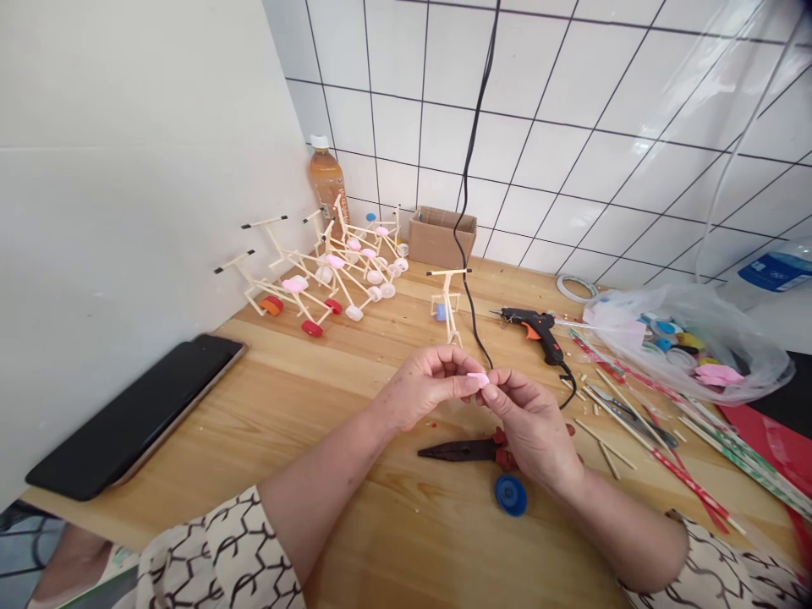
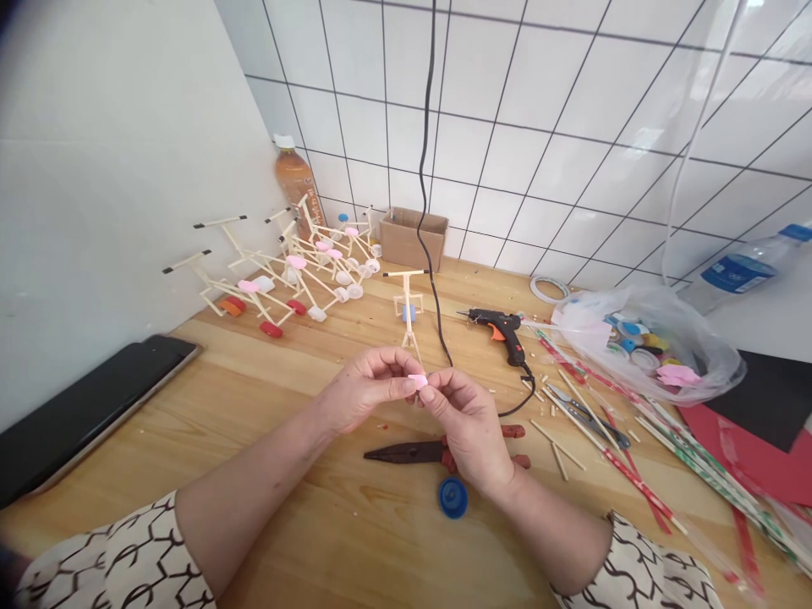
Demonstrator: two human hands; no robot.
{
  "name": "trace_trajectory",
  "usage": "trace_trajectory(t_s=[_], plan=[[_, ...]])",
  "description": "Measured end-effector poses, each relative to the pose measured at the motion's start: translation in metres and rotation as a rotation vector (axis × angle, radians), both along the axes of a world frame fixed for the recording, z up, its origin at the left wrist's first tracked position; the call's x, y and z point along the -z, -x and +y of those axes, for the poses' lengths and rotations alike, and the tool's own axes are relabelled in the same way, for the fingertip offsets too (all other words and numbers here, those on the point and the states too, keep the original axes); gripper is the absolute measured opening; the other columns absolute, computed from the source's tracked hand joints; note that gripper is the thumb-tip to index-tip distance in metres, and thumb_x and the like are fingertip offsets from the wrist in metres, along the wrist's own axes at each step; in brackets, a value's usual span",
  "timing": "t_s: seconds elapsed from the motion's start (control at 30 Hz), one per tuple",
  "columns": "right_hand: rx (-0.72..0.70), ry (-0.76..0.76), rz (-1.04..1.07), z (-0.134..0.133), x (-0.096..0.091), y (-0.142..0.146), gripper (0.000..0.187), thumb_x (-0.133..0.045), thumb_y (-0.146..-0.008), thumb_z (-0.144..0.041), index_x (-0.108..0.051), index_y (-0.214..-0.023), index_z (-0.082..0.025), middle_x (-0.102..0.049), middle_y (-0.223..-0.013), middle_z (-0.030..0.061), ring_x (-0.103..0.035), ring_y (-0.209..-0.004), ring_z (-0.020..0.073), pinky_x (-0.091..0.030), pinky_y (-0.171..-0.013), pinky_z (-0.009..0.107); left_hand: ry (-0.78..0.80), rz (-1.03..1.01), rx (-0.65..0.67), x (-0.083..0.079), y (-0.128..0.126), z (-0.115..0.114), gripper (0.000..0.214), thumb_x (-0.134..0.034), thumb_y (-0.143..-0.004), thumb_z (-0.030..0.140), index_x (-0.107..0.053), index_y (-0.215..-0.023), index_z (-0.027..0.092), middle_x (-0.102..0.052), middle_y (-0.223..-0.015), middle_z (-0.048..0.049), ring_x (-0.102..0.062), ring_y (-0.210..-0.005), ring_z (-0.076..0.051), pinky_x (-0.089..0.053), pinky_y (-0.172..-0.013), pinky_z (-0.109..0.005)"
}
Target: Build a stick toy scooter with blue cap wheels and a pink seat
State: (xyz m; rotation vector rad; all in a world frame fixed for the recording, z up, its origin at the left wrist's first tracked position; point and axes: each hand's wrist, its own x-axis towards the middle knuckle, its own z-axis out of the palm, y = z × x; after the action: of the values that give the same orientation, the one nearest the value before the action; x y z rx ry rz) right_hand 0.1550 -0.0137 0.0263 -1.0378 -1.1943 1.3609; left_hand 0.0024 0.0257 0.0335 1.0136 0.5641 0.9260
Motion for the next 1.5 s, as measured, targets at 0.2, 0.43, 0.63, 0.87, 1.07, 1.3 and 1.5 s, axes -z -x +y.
trace_trajectory(t_s=[0.2,0.43,0.63,0.87,1.07,1.3,1.5], plan=[[0.018,-0.036,-0.065,-0.001,-0.003,-0.003,0.013,-0.067,-0.076,-0.034,-0.063,-0.08,-0.022,-0.061,-0.074,-0.0009,-0.053,-0.07,0.0129,-0.042,-0.07,0.026,-0.011,0.031,-0.009,0.0,0.001,0.0,0.02,-0.076,-0.064,0.025,-0.064,-0.071,0.011,-0.064,-0.067,-0.0007,-0.057,-0.063,-0.008,-0.045,-0.065,-0.022],[0.067,-0.13,-0.201,-0.002,-0.003,-0.003,0.012,-0.065,-0.077,-0.033,-0.062,-0.079,-0.021,-0.059,-0.074,-0.0003,-0.05,-0.07,0.0138,-0.04,-0.069,0.026,-0.032,0.082,0.007,-0.001,0.004,0.0,0.018,-0.077,-0.063,0.023,-0.066,-0.072,0.012,-0.066,-0.07,-0.001,-0.059,-0.067,-0.01,-0.045,-0.067,-0.024],[-0.008,-0.087,-0.152,-0.001,-0.001,-0.009,0.012,-0.067,-0.076,-0.031,-0.063,-0.085,-0.023,-0.061,-0.081,0.0008,-0.052,-0.076,0.0151,-0.04,-0.073,0.027,-0.075,0.08,0.052,-0.002,0.01,0.003,0.014,-0.074,-0.067,0.018,-0.07,-0.08,0.014,-0.068,-0.078,-0.0024,-0.061,-0.076,-0.012,-0.046,-0.073,-0.023],[-0.037,-0.014,-0.028,-0.002,-0.003,-0.008,0.012,-0.065,-0.078,-0.033,-0.067,-0.083,-0.022,-0.061,-0.074,0.0002,-0.051,-0.073,0.014,-0.04,-0.072,0.027,-0.139,0.095,0.066,-0.005,0.012,0.004,0.014,-0.071,-0.071,0.017,-0.07,-0.084,0.015,-0.068,-0.078,-0.0016,-0.062,-0.076,-0.011,-0.047,-0.074,-0.022],[-0.005,-0.047,-0.086,-0.002,-0.002,-0.004,0.011,-0.068,-0.076,-0.032,-0.064,-0.076,-0.021,-0.057,-0.067,-0.0023,-0.046,-0.063,0.0104,-0.038,-0.063,0.024,-0.102,0.064,0.071,-0.004,0.01,0.003,0.011,-0.072,-0.07,0.018,-0.07,-0.08,0.014,-0.067,-0.076,-0.0017,-0.06,-0.073,-0.009,-0.046,-0.07,-0.02],[0.023,-0.143,-0.173,-0.005,0.0,-0.004,0.012,-0.066,-0.077,-0.033,-0.062,-0.077,-0.021,-0.06,-0.074,0.0003,-0.051,-0.072,0.0139,-0.04,-0.069,0.028,-0.042,0.016,0.147,-0.001,0.009,0.003,0.01,-0.071,-0.07,0.018,-0.069,-0.077,0.013,-0.067,-0.074,-0.0022,-0.06,-0.07,-0.01,-0.048,-0.071,-0.024],[-0.079,0.051,0.048,-0.003,-0.007,-0.004,0.019,-0.067,-0.075,-0.038,-0.066,-0.08,-0.02,-0.062,-0.07,0.0012,-0.051,-0.069,0.0135,-0.04,-0.069,0.027,-0.118,0.018,0.144,-0.006,0.013,0.004,0.01,-0.07,-0.071,0.015,-0.068,-0.081,0.012,-0.068,-0.073,-0.0025,-0.063,-0.072,-0.012,-0.049,-0.073,-0.025]])
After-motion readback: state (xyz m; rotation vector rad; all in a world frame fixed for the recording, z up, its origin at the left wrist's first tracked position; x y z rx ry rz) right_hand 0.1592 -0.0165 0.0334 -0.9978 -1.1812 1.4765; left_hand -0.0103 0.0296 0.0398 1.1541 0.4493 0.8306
